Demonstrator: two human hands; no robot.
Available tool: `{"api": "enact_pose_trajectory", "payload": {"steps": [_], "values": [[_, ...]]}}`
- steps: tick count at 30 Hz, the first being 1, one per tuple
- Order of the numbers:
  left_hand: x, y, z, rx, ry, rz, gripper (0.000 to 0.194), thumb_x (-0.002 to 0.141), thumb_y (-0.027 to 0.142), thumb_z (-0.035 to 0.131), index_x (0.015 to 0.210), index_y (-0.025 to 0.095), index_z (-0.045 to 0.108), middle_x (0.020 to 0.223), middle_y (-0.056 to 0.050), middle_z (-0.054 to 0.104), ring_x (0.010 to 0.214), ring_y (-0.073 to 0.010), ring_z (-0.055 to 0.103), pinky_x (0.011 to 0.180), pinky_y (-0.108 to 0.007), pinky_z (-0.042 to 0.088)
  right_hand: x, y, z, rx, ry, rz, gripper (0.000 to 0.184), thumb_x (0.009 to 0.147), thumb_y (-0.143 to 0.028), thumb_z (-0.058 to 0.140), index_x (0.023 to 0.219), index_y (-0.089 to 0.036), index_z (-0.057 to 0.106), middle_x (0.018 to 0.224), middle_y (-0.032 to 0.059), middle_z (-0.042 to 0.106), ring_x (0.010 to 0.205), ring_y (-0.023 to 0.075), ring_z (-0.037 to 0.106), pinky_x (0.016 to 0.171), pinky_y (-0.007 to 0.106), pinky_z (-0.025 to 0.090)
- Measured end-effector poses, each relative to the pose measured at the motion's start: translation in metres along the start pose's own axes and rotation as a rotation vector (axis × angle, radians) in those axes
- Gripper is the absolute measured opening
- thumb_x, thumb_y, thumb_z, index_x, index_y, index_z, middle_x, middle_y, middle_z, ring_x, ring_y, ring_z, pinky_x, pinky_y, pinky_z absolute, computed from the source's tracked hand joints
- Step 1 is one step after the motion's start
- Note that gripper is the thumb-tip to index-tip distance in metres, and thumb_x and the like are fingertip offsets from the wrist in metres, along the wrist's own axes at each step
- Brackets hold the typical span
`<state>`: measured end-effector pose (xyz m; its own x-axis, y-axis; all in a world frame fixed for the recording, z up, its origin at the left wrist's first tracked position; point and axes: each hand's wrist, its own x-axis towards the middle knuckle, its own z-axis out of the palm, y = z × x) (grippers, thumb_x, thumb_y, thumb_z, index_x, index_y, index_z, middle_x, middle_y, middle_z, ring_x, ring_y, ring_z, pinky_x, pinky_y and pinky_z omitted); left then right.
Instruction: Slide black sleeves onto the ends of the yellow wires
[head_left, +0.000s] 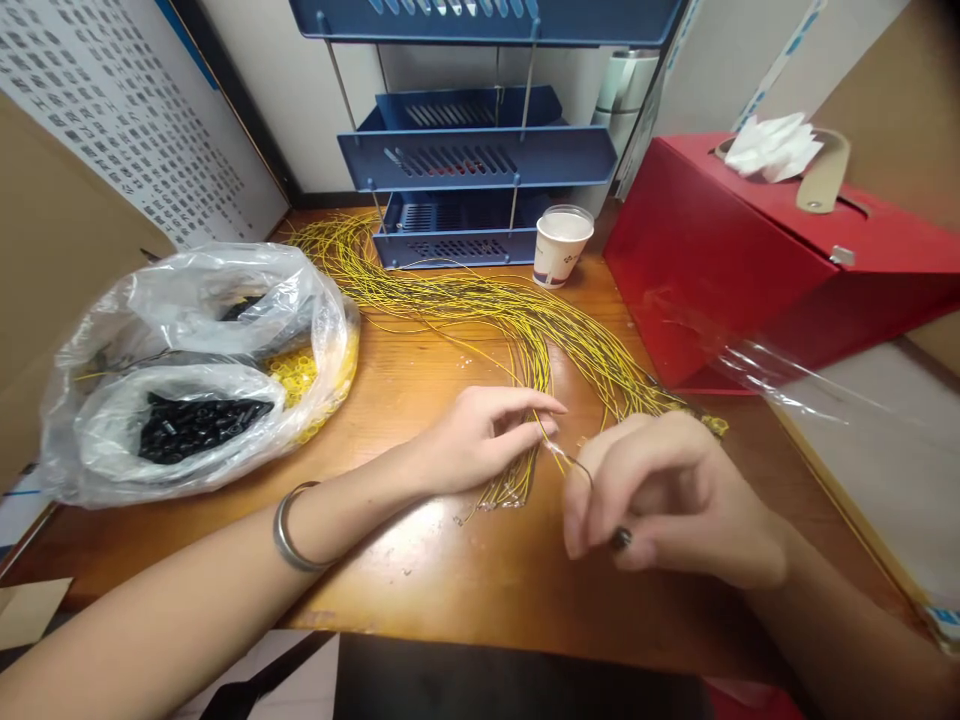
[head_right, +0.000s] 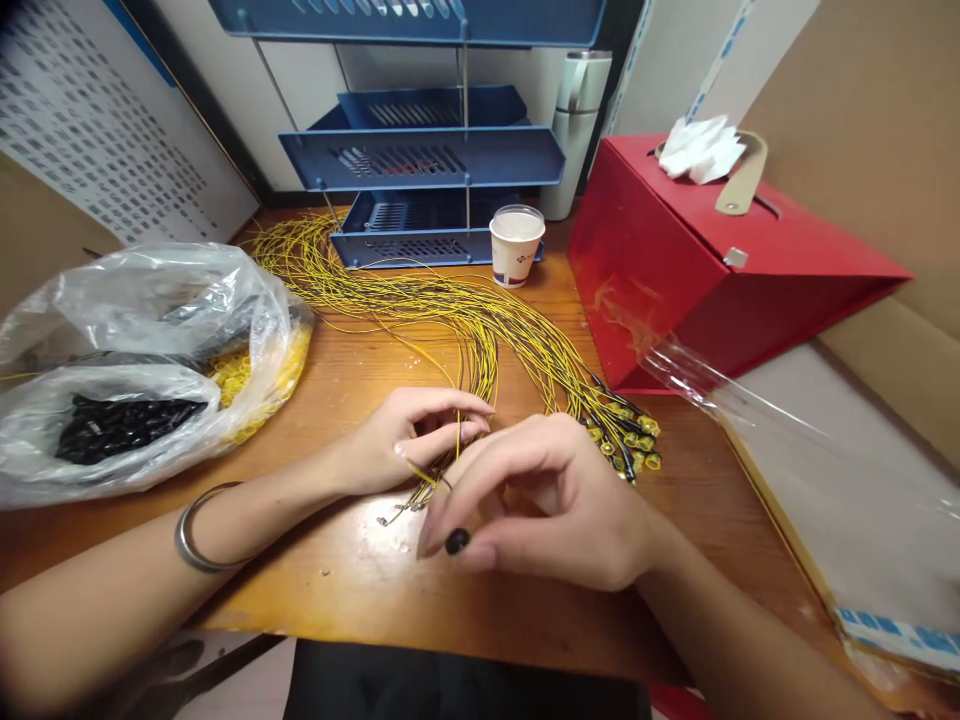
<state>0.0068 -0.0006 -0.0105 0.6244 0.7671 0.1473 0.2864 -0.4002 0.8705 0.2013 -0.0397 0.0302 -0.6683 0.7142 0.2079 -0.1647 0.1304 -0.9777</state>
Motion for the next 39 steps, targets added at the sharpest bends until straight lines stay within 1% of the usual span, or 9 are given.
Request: {"api": "enact_pose_trajectory", "payload": {"steps": [2,6,8,11,16,19,23,31,39], "values": [[-0.001,-0.001,0.0,0.054,0.067,0.08,0.027,0.094,0.028,0.053,0.111,0.012,0.068,0.092,-0.006,0.074,0.069,-0.0115,0.062,0.067,-0.023,0.048,0.0,0.001,-0.002,0.122,0.045,-0.051,0.007,0.082,-0.021,0.072,0.086,-0.026,0.075,0.079,0.0021,0.074,0.068,0.0143,0.066,0.06,0.027,0.052],[-0.005,-0.006,-0.001,0.229,0.13,0.265,0.024,0.094,0.024,0.053,0.098,0.014,0.073,0.08,-0.005,0.074,0.067,-0.0118,0.063,0.066,-0.023,0.047,0.005,0.01,-0.006,0.163,0.421,-0.123,0.007,0.078,-0.035,0.075,0.084,-0.032,0.073,0.082,0.0006,0.072,0.085,0.019,0.066,0.076,0.036,0.055],[-0.006,-0.008,-0.002,0.285,0.131,0.291,0.024,0.094,0.024,0.052,0.094,0.016,0.075,0.072,-0.004,0.072,0.063,-0.0117,0.06,0.062,-0.023,0.046,0.007,0.012,-0.007,0.165,0.496,-0.108,0.013,0.073,-0.04,0.078,0.079,-0.032,0.071,0.079,-0.0002,0.071,0.091,0.0223,0.067,0.088,0.045,0.054],[-0.005,-0.007,-0.003,0.309,0.139,0.269,0.023,0.093,0.025,0.054,0.095,0.016,0.075,0.07,-0.004,0.071,0.061,-0.0117,0.059,0.061,-0.023,0.046,0.006,0.01,-0.006,0.246,0.321,-0.055,0.01,0.076,-0.038,0.075,0.08,-0.03,0.07,0.076,-0.0013,0.07,0.071,0.0196,0.07,0.086,0.049,0.055],[-0.001,-0.007,-0.009,0.346,0.265,0.167,0.021,0.09,0.031,0.06,0.095,0.017,0.076,0.076,-0.004,0.074,0.063,-0.0123,0.061,0.063,-0.025,0.046,-0.002,0.002,-0.008,0.418,-0.003,0.024,0.006,0.081,-0.031,0.07,0.081,-0.026,0.068,0.075,-0.0016,0.068,0.046,0.011,0.062,0.053,0.03,0.056],[-0.001,-0.011,-0.013,0.399,0.375,0.053,0.022,0.092,0.03,0.057,0.097,0.019,0.076,0.081,-0.004,0.076,0.064,-0.0128,0.062,0.063,-0.026,0.046,0.0,-0.001,-0.01,0.418,0.166,0.031,0.015,0.076,-0.037,0.074,0.073,-0.026,0.064,0.067,-0.0051,0.063,0.033,0.0054,0.048,0.037,0.021,0.046],[-0.003,-0.014,-0.012,0.485,0.355,0.109,0.025,0.094,0.028,0.053,0.099,0.021,0.076,0.071,-0.003,0.073,0.058,-0.0122,0.055,0.059,-0.026,0.042,0.008,0.004,-0.01,0.31,0.517,0.086,0.012,0.073,-0.033,0.077,0.08,-0.026,0.069,0.081,-0.0021,0.07,0.05,0.0078,0.059,0.062,0.029,0.058],[-0.007,-0.011,-0.007,0.432,0.127,0.316,0.041,0.092,0.012,0.042,0.131,0.011,0.054,0.092,-0.009,0.072,0.073,-0.0165,0.057,0.071,-0.031,0.049,0.008,0.025,-0.003,0.151,0.267,0.127,0.013,0.085,-0.026,0.069,0.096,-0.02,0.072,0.089,0.0054,0.074,0.087,0.0173,0.07,0.09,0.037,0.055],[-0.01,-0.006,-0.005,0.406,0.01,0.387,0.045,0.091,0.009,0.038,0.135,0.014,0.046,0.116,-0.012,0.067,0.089,-0.0181,0.06,0.084,-0.035,0.051,0.008,0.027,0.002,0.176,0.318,0.016,0.009,0.085,-0.023,0.069,0.094,-0.024,0.071,0.1,0.0046,0.074,0.095,0.0189,0.071,0.095,0.04,0.054]]}}
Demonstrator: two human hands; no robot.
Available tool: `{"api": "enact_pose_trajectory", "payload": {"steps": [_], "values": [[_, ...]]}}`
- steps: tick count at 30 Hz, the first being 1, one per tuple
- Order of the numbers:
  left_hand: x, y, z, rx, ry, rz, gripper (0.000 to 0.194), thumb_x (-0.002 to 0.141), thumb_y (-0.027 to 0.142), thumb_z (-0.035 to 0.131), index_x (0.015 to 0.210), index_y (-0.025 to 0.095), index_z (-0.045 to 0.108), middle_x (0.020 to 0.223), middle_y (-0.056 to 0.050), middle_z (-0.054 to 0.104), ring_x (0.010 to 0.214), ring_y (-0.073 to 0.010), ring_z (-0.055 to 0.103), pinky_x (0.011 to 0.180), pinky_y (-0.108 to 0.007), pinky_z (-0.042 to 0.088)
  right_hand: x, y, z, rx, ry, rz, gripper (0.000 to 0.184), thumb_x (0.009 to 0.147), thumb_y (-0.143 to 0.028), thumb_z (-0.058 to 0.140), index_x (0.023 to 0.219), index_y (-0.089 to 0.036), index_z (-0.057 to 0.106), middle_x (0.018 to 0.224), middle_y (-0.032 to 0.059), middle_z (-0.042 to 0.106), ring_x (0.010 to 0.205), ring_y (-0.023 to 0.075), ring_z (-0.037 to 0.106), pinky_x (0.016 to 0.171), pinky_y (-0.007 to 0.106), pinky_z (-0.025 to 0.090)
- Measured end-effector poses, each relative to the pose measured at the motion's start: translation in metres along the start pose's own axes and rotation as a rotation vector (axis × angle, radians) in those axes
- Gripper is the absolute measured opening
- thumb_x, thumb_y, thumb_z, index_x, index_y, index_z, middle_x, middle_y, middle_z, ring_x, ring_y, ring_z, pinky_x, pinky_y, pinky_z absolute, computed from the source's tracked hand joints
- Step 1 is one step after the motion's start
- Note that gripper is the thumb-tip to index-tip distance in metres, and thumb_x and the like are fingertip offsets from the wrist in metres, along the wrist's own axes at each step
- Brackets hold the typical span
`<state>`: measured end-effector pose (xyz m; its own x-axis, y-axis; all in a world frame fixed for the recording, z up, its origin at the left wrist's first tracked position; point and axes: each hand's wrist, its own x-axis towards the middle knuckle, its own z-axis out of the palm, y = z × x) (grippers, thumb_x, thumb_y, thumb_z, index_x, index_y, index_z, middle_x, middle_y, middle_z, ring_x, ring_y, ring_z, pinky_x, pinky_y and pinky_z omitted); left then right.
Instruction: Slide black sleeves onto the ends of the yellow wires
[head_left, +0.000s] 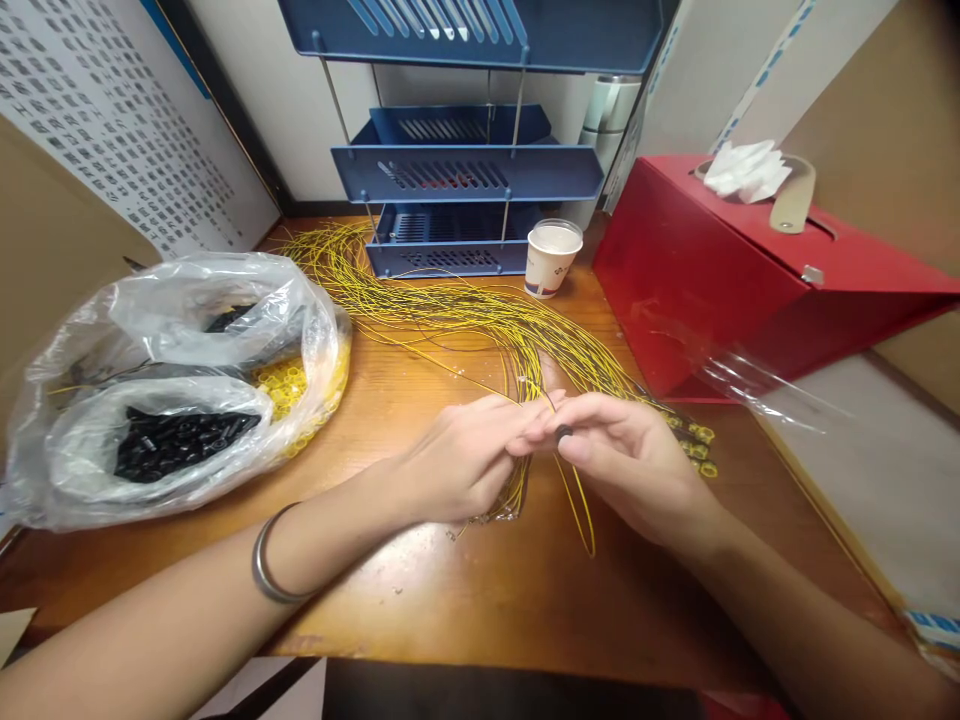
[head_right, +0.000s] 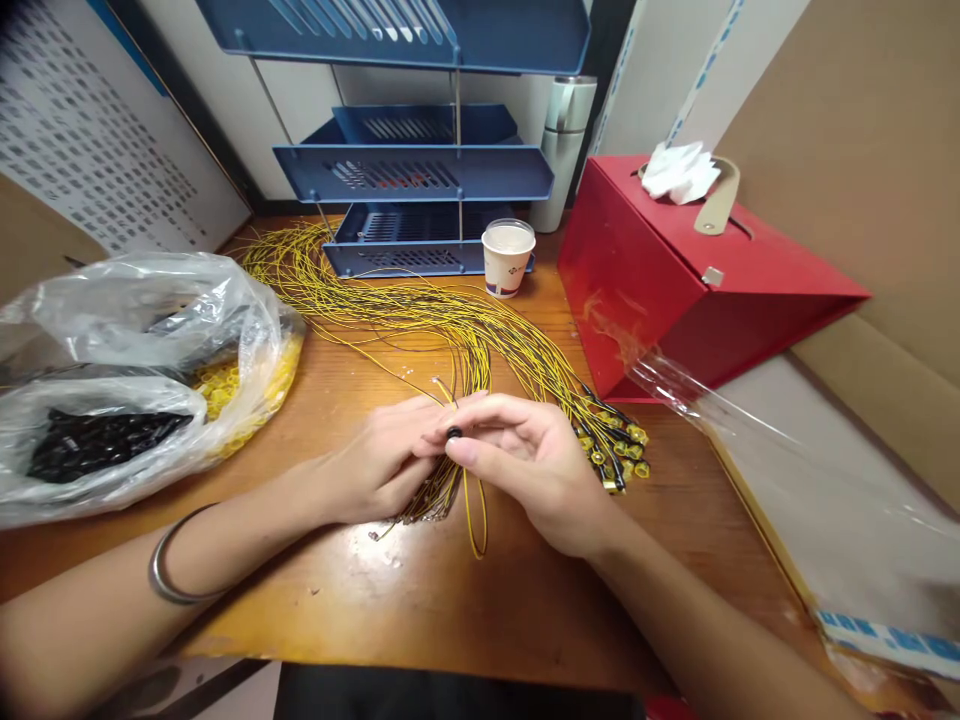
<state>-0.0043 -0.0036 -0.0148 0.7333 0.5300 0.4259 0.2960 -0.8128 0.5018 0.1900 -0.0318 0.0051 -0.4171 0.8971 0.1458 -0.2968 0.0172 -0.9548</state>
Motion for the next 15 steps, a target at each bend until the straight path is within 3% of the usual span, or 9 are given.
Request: {"api": "enact_pose_trajectory", "payload": {"steps": [4,7,11,15], "values": [[0.001,-0.003,0.0,0.021,0.205,-0.21,0.047,0.093,0.021,0.046,0.139,0.01,0.045,0.112,-0.012,0.07,0.076,-0.0165,0.06,0.074,-0.033,0.052,-0.001,-0.008,0.0,0.097,0.033,0.049,0.008,0.084,-0.023,0.069,0.092,-0.024,0.071,0.092,0.0022,0.074,0.077,0.0168,0.074,0.077,0.032,0.06],[0.003,-0.005,-0.002,0.036,0.347,-0.331,0.04,0.094,0.025,0.05,0.132,0.011,0.055,0.114,-0.011,0.071,0.075,-0.0146,0.062,0.074,-0.031,0.051,0.0,-0.014,-0.001,0.122,0.079,0.036,0.006,0.083,-0.024,0.069,0.088,-0.024,0.072,0.088,0.0028,0.074,0.081,0.0187,0.073,0.065,0.027,0.06],[0.002,-0.005,-0.002,0.089,0.315,-0.191,0.034,0.095,0.023,0.05,0.124,0.011,0.061,0.098,-0.009,0.075,0.073,-0.0148,0.062,0.072,-0.03,0.05,0.0,-0.011,-0.002,0.074,0.033,-0.015,0.007,0.083,-0.025,0.07,0.089,-0.025,0.072,0.089,0.0024,0.074,0.092,0.0186,0.071,0.091,0.036,0.055],[0.0,-0.004,0.001,0.053,0.154,0.002,0.039,0.095,0.017,0.048,0.132,0.011,0.054,0.097,-0.008,0.074,0.074,-0.0147,0.061,0.074,-0.03,0.05,0.0,-0.005,-0.002,0.069,-0.033,-0.006,0.009,0.085,-0.024,0.068,0.093,-0.025,0.071,0.094,0.0036,0.073,0.094,0.0186,0.07,0.082,0.032,0.055]]}}
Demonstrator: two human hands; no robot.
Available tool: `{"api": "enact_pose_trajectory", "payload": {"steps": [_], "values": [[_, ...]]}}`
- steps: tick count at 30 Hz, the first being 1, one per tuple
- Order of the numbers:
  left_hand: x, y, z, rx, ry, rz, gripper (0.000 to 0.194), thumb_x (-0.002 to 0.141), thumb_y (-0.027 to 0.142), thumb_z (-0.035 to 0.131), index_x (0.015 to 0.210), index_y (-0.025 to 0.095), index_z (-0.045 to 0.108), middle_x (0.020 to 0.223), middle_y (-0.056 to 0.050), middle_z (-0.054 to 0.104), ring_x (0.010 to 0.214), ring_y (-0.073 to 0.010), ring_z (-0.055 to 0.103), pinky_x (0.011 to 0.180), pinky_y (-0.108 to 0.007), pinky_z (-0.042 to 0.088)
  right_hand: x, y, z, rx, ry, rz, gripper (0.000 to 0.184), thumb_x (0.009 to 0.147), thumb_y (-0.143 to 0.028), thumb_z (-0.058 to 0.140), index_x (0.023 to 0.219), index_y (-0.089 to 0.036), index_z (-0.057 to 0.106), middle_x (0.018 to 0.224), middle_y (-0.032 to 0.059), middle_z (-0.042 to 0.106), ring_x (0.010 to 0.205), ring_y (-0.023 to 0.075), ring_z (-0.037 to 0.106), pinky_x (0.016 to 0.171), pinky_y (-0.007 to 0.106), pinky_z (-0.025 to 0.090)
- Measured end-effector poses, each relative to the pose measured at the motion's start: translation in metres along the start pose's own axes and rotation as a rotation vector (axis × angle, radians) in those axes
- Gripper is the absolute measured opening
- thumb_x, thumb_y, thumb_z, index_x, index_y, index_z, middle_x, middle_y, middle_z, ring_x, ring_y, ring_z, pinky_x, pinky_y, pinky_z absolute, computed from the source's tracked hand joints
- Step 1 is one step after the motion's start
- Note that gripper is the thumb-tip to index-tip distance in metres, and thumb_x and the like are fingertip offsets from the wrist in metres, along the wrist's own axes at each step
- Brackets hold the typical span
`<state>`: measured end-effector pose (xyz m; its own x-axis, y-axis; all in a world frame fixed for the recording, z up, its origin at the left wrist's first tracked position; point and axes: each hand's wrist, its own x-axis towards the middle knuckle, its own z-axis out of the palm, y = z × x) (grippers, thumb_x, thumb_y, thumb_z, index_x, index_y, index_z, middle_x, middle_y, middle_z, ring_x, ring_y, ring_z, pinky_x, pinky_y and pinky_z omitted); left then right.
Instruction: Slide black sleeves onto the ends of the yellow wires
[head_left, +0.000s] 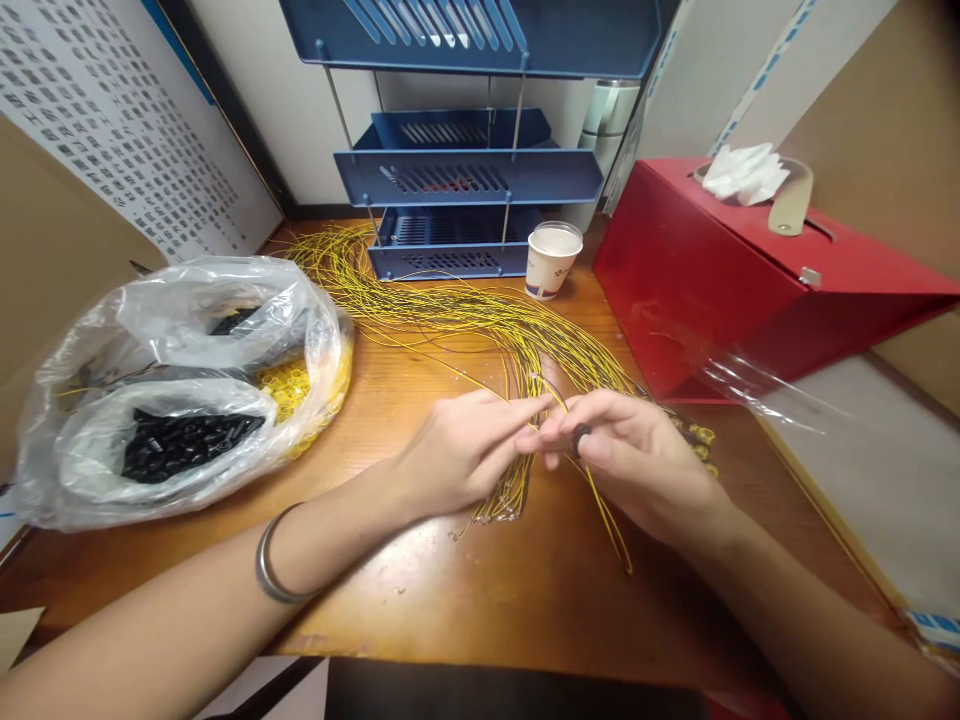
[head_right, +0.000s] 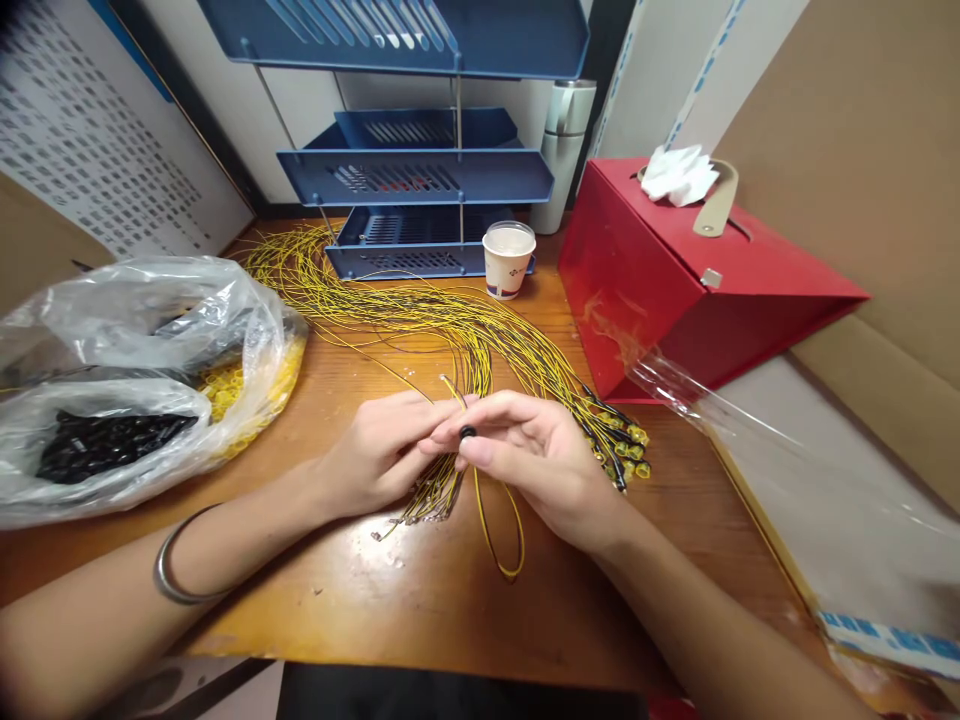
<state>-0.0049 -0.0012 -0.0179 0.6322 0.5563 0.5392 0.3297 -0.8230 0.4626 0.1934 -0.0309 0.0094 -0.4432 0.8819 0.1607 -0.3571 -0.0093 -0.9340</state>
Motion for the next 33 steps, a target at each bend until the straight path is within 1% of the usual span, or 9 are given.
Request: {"api": "enact_pose_trajectory", "payload": {"steps": [2,7,10,15,17,22,26,29,33], "values": [[-0.0003,0.0005,0.0003,0.007,-0.024,-0.024,0.04,0.094,0.019,0.048,0.134,0.011,0.053,0.092,-0.008,0.074,0.071,-0.0148,0.06,0.071,-0.03,0.05,-0.0008,0.0001,-0.0003,0.007,0.006,0.011,0.008,0.085,-0.025,0.068,0.093,-0.024,0.071,0.093,0.0039,0.073,0.092,0.0194,0.071,0.076,0.03,0.054],[0.0012,-0.0018,-0.0006,0.106,0.162,-0.221,0.034,0.093,0.023,0.052,0.123,0.011,0.062,0.084,-0.007,0.073,0.066,-0.0138,0.059,0.065,-0.028,0.048,-0.0012,-0.0025,-0.0018,0.078,0.013,0.047,0.008,0.085,-0.023,0.069,0.093,-0.023,0.071,0.093,0.0034,0.073,0.085,0.0179,0.073,0.066,0.024,0.053],[0.0015,-0.002,-0.0001,0.11,0.141,-0.127,0.032,0.094,0.02,0.048,0.121,0.011,0.062,0.083,-0.007,0.073,0.065,-0.0138,0.057,0.066,-0.029,0.048,-0.0005,-0.0006,-0.0028,0.09,-0.052,0.04,0.01,0.086,-0.023,0.068,0.095,-0.024,0.072,0.095,0.0026,0.073,0.088,0.0169,0.072,0.069,0.024,0.053],[0.0006,0.0018,0.0019,0.011,-0.058,0.12,0.02,0.094,0.016,0.046,0.096,0.015,0.065,0.085,-0.005,0.072,0.066,-0.0136,0.053,0.067,-0.028,0.047,-0.0009,0.0038,-0.0034,0.08,-0.127,0.021,0.013,0.088,-0.021,0.067,0.099,-0.025,0.072,0.098,0.0016,0.072,0.093,0.0151,0.07,0.081,0.026,0.052],[0.0002,0.0017,0.0021,0.02,-0.054,0.083,0.021,0.094,0.017,0.046,0.102,0.015,0.065,0.083,-0.004,0.071,0.064,-0.0133,0.053,0.064,-0.028,0.047,-0.0012,0.0028,-0.0035,0.102,-0.137,0.045,0.014,0.089,-0.021,0.066,0.1,-0.025,0.072,0.099,0.0012,0.072,0.089,0.0141,0.071,0.08,0.026,0.053],[-0.0007,-0.0035,0.0023,0.129,0.128,-0.181,0.033,0.094,0.021,0.049,0.124,0.013,0.061,0.086,-0.007,0.073,0.068,-0.0141,0.059,0.065,-0.028,0.049,-0.001,-0.0015,-0.0026,0.132,-0.109,0.063,0.011,0.088,-0.022,0.066,0.097,-0.025,0.072,0.097,0.0006,0.073,0.088,0.0141,0.072,0.078,0.024,0.054],[-0.0017,-0.004,0.0032,0.128,0.036,-0.002,0.032,0.094,0.021,0.047,0.122,0.013,0.061,0.093,-0.007,0.074,0.069,-0.0148,0.058,0.067,-0.03,0.05,-0.0008,0.0029,0.0007,0.147,-0.142,0.046,0.014,0.088,-0.021,0.066,0.1,-0.025,0.073,0.099,0.0027,0.073,0.094,0.0182,0.071,0.09,0.035,0.053],[-0.0017,-0.0018,0.0029,0.111,-0.055,0.106,0.029,0.094,0.022,0.048,0.119,0.016,0.062,0.094,-0.006,0.074,0.066,-0.0137,0.056,0.066,-0.028,0.05,-0.0011,0.0058,0.0021,0.164,-0.131,0.061,0.014,0.088,-0.019,0.066,0.1,-0.024,0.072,0.102,0.0043,0.073,0.093,0.0188,0.072,0.081,0.031,0.057],[0.0008,-0.002,0.0002,0.121,0.081,-0.128,0.034,0.095,0.023,0.048,0.126,0.014,0.059,0.096,-0.008,0.074,0.071,-0.0141,0.061,0.069,-0.028,0.052,-0.0016,0.0014,-0.0008,0.173,-0.085,0.097,0.012,0.088,-0.019,0.065,0.097,-0.024,0.072,0.102,0.0029,0.073,0.081,0.0153,0.074,0.061,0.021,0.056]]}}
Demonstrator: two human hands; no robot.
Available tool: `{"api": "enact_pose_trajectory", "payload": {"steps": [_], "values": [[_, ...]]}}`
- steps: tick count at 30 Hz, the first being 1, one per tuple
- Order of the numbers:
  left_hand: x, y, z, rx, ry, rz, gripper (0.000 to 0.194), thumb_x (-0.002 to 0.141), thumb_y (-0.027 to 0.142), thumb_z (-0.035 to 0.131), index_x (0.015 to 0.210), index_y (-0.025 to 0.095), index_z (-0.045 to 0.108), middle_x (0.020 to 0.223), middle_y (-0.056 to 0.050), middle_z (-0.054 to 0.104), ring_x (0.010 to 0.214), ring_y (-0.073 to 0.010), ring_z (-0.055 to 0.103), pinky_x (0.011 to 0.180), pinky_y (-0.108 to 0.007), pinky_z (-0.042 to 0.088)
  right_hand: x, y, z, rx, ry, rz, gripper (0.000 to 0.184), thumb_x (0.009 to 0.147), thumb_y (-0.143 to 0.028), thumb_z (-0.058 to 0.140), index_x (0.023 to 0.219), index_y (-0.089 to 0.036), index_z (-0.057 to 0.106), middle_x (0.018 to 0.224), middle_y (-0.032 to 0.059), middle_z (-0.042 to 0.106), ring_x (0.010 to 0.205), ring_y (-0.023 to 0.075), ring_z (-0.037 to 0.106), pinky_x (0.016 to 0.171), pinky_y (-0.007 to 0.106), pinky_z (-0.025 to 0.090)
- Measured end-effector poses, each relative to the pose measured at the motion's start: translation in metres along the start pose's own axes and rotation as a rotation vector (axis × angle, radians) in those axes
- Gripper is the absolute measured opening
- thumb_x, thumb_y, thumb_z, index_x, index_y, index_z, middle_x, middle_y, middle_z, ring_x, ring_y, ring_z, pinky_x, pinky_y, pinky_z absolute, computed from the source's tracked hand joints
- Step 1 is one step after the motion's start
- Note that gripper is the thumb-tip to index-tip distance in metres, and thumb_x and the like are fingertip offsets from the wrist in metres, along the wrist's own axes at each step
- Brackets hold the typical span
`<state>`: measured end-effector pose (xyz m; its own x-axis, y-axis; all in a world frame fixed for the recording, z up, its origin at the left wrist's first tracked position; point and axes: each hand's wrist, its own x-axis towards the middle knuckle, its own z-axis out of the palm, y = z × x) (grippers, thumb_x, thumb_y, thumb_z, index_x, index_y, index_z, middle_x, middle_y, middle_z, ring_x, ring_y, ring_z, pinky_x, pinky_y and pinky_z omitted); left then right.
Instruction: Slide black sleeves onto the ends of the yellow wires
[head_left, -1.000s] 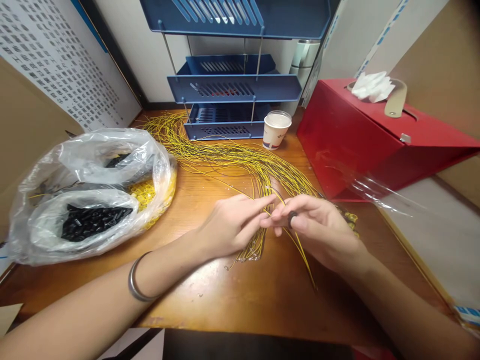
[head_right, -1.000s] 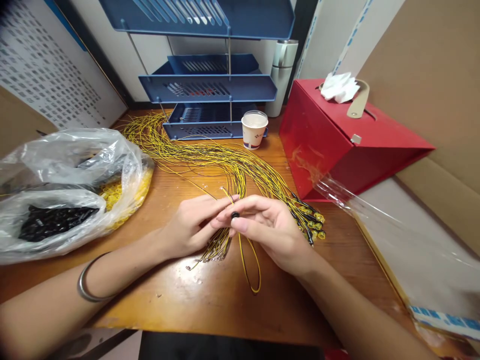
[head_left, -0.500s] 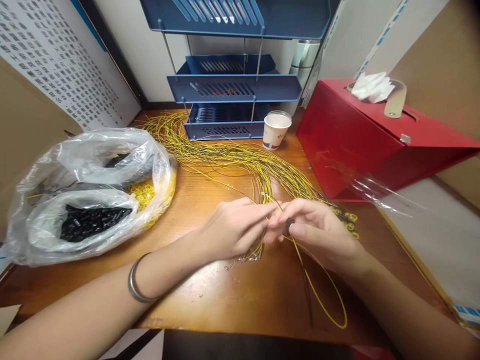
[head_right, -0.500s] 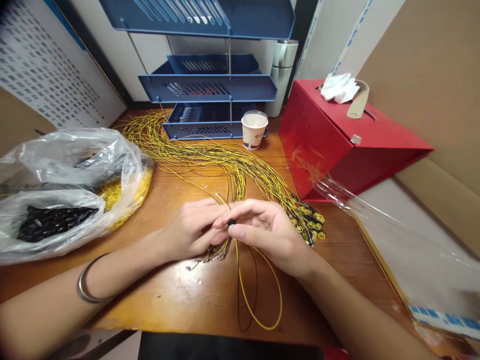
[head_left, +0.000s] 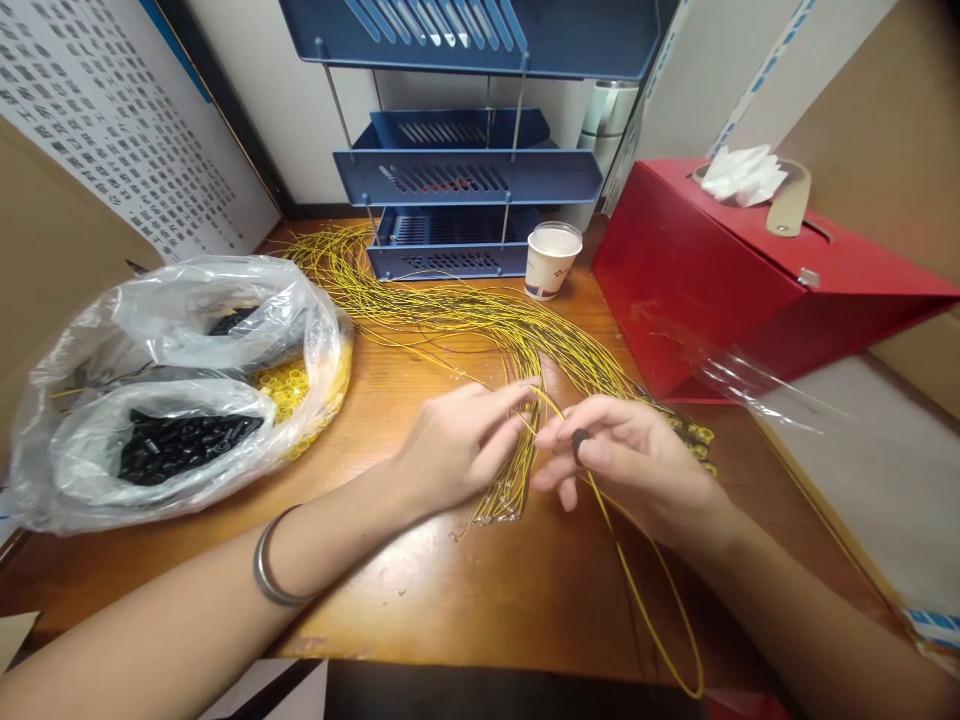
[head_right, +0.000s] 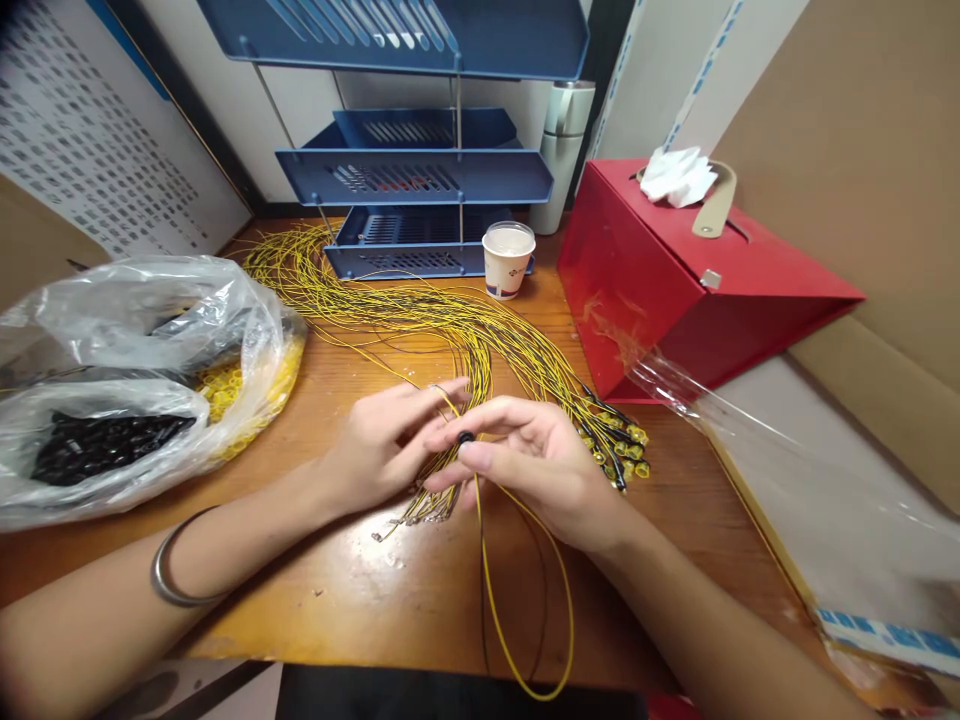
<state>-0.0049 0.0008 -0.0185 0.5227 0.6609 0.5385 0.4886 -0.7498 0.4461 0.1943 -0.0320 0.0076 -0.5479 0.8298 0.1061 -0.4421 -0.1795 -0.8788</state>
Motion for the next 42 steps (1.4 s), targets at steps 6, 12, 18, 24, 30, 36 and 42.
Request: {"api": "enact_pose_trajectory", "payload": {"steps": [6,12,18,24,30,36,42], "values": [[-0.001,-0.002,0.002,-0.018,0.057,-0.028,0.031,0.094,0.02,0.049,0.121,0.013,0.063,0.089,-0.007,0.074,0.073,-0.0156,0.061,0.071,-0.031,0.052,-0.001,-0.004,-0.001,-0.023,0.006,-0.03,0.011,0.087,-0.022,0.067,0.096,-0.025,0.073,0.097,0.0011,0.074,0.087,0.0144,0.073,0.08,0.026,0.056],[-0.005,0.001,0.007,-0.057,-0.091,0.143,0.032,0.095,0.019,0.047,0.123,0.013,0.06,0.087,-0.006,0.072,0.07,-0.0157,0.057,0.068,-0.03,0.051,0.0,0.001,-0.001,-0.08,-0.065,-0.066,0.015,0.089,-0.022,0.066,0.101,-0.026,0.073,0.1,0.0004,0.074,0.093,0.0156,0.071,0.09,0.032,0.052],[-0.005,-0.002,0.007,0.099,0.062,-0.032,0.032,0.095,0.024,0.049,0.121,0.013,0.064,0.082,-0.008,0.073,0.068,-0.0152,0.059,0.064,-0.028,0.05,0.0,-0.005,-0.001,-0.004,0.007,-0.06,0.009,0.085,-0.027,0.07,0.093,-0.027,0.074,0.093,-0.0017,0.073,0.07,0.0141,0.071,0.082,0.037,0.057],[-0.006,-0.002,0.006,0.112,0.058,-0.02,0.034,0.094,0.019,0.049,0.125,0.012,0.062,0.082,-0.008,0.071,0.07,-0.0159,0.058,0.064,-0.029,0.05,0.003,-0.01,0.003,-0.008,0.276,-0.07,0.008,0.078,-0.028,0.076,0.086,-0.027,0.074,0.09,-0.0029,0.074,0.054,0.0095,0.065,0.079,0.034,0.058],[-0.005,0.001,0.004,-0.045,-0.133,0.128,0.034,0.092,0.012,0.045,0.123,0.015,0.058,0.09,-0.006,0.069,0.084,-0.0183,0.057,0.076,-0.032,0.052,0.004,0.001,0.001,-0.093,0.092,0.011,0.011,0.083,-0.024,0.071,0.093,-0.021,0.073,0.086,0.0028,0.075,0.069,0.0145,0.07,0.071,0.031,0.058],[-0.002,0.006,0.001,-0.084,-0.195,0.096,0.029,0.093,0.017,0.045,0.117,0.017,0.061,0.097,-0.007,0.069,0.085,-0.0189,0.056,0.082,-0.035,0.051,0.002,0.001,0.001,-0.199,0.108,0.05,0.011,0.084,-0.023,0.071,0.094,-0.019,0.071,0.089,0.005,0.074,0.058,0.0104,0.068,0.048,0.018,0.046],[0.0,0.003,-0.001,-0.08,-0.004,-0.14,0.038,0.094,0.024,0.049,0.13,0.013,0.056,0.101,-0.009,0.07,0.085,-0.0188,0.058,0.08,-0.036,0.051,0.0,-0.002,-0.002,-0.129,0.068,0.0,0.01,0.086,-0.023,0.069,0.095,-0.023,0.072,0.098,0.0025,0.074,0.061,0.011,0.069,0.061,0.026,0.054]]}}
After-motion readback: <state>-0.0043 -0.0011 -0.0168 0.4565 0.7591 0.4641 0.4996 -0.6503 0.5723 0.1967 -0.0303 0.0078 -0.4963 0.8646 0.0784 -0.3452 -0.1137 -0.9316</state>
